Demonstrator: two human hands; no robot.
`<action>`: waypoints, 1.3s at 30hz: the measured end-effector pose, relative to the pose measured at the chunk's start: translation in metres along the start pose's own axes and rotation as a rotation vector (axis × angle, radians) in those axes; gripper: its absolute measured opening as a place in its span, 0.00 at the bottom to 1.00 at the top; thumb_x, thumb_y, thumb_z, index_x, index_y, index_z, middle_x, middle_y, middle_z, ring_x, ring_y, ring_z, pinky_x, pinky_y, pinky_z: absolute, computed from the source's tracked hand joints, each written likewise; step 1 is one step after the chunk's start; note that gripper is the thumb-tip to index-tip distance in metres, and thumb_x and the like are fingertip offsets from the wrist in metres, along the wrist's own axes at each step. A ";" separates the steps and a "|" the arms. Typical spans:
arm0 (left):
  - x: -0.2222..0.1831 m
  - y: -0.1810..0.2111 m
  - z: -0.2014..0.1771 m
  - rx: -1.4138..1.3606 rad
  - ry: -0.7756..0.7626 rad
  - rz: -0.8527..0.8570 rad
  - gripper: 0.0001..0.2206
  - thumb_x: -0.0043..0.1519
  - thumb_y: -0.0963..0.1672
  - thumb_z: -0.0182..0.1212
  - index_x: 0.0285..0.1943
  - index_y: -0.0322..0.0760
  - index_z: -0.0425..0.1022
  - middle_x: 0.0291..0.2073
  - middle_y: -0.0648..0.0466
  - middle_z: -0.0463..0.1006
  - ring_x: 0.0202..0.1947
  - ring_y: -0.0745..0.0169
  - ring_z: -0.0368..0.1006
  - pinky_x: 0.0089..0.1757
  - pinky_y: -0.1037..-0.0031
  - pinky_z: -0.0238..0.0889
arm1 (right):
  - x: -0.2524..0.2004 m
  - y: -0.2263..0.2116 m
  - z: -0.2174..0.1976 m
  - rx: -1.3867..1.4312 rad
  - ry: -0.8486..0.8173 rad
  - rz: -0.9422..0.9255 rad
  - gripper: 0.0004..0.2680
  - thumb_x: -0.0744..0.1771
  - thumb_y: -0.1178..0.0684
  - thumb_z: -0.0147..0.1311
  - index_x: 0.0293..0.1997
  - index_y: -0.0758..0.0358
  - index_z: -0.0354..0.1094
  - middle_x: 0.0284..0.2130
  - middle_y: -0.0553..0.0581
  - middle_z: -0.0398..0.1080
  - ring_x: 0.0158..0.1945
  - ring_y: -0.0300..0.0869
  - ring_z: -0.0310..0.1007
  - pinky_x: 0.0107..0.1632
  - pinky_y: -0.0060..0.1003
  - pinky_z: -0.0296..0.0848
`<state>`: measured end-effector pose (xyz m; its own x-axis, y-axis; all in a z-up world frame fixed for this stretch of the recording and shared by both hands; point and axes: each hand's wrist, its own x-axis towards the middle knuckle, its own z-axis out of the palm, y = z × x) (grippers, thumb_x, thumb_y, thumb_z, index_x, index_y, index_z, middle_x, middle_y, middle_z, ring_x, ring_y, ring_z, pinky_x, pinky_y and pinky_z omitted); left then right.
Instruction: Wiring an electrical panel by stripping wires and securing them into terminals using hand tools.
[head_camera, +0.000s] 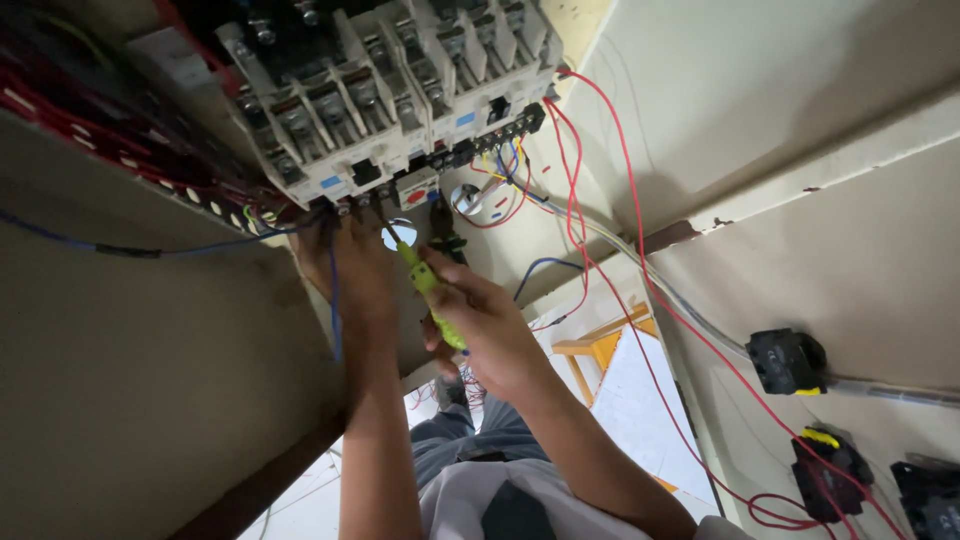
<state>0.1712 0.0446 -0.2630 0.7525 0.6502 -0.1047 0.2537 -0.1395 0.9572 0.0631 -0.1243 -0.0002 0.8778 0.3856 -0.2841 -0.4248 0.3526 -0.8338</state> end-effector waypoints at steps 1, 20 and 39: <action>-0.009 0.019 -0.011 0.002 0.003 -0.002 0.14 0.71 0.43 0.51 0.63 0.33 0.74 0.51 0.56 0.78 0.56 0.70 0.73 0.50 0.87 0.64 | -0.001 0.007 0.000 0.001 -0.003 0.004 0.25 0.68 0.56 0.48 0.74 0.77 0.48 0.44 0.69 0.64 0.30 0.38 0.70 0.17 0.28 0.70; -0.040 0.097 -0.028 0.279 0.414 0.814 0.11 0.67 0.38 0.58 0.29 0.30 0.74 0.22 0.49 0.73 0.27 0.52 0.73 0.37 0.73 0.66 | 0.018 0.050 -0.017 -1.021 0.344 -0.807 0.15 0.63 0.64 0.57 0.55 0.56 0.72 0.38 0.56 0.63 0.29 0.51 0.75 0.22 0.39 0.73; -0.062 0.136 -0.058 0.258 0.377 0.864 0.07 0.66 0.38 0.67 0.48 0.23 0.81 0.38 0.35 0.82 0.46 0.34 0.78 0.53 0.55 0.65 | 0.021 0.069 -0.016 -0.953 0.493 -0.920 0.06 0.63 0.65 0.63 0.36 0.58 0.76 0.30 0.52 0.70 0.33 0.50 0.77 0.33 0.37 0.74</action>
<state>0.1237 0.0282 -0.1112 0.5099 0.4367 0.7411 -0.1348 -0.8103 0.5702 0.0558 -0.1056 -0.0719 0.8260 -0.0666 0.5597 0.4695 -0.4682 -0.7486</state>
